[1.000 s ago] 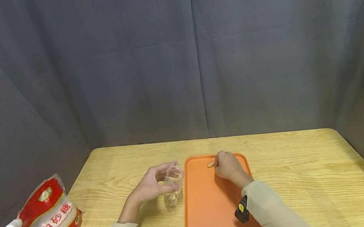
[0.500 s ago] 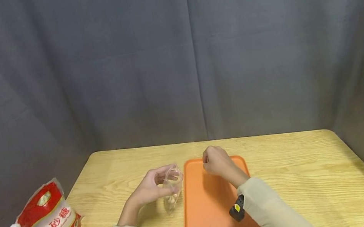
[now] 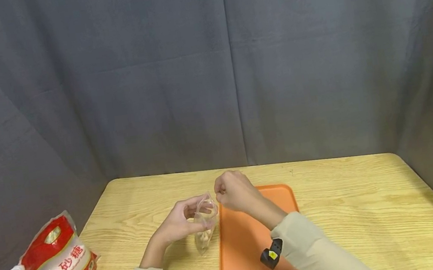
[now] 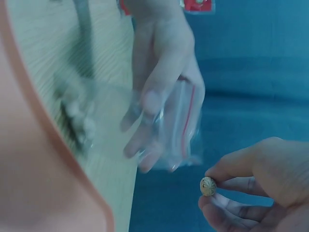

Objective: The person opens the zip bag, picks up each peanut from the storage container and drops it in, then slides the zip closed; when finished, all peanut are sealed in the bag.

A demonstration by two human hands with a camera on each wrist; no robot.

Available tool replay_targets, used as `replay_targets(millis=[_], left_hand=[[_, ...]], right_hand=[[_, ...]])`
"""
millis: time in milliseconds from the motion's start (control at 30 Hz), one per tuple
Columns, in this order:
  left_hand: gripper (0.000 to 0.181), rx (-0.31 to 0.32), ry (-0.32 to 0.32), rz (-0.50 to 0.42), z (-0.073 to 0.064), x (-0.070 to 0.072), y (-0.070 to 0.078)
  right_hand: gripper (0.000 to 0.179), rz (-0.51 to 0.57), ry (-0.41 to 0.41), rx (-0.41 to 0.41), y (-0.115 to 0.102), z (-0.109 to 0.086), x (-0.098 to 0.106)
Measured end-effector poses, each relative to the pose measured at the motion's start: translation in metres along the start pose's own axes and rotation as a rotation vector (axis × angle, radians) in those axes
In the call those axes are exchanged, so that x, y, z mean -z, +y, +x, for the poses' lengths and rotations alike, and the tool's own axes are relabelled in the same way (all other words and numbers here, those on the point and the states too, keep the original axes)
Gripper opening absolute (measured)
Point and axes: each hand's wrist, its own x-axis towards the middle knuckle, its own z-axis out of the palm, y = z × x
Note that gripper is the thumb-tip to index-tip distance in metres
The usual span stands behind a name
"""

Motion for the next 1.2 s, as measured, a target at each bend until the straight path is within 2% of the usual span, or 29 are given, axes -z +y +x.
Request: replay_targets(millis=[400,767,1000,1200], left_hand=[[0.067,0.011,-0.006,-0.002,0.001,-0.001,0.004],[0.058,-0.015,-0.02,0.023,0.0,-0.001,0.004],[0.067,-0.007,-0.025,-0.012,0.002,-0.002,0.004],[0.073,-0.007,-0.021,-0.012,0.001,-0.003,0.004]], right_hand=[[0.009,0.068,-0.037,0.067,-0.023,0.0,-0.002],[0.007,0.11,-0.052,0.074,-0.029,-0.002,-0.006],[0.008,0.117,-0.035,0.046,-0.02,-0.003,0.004],[0.006,0.058,-0.007,-0.051,0.008,-0.003,0.012]])
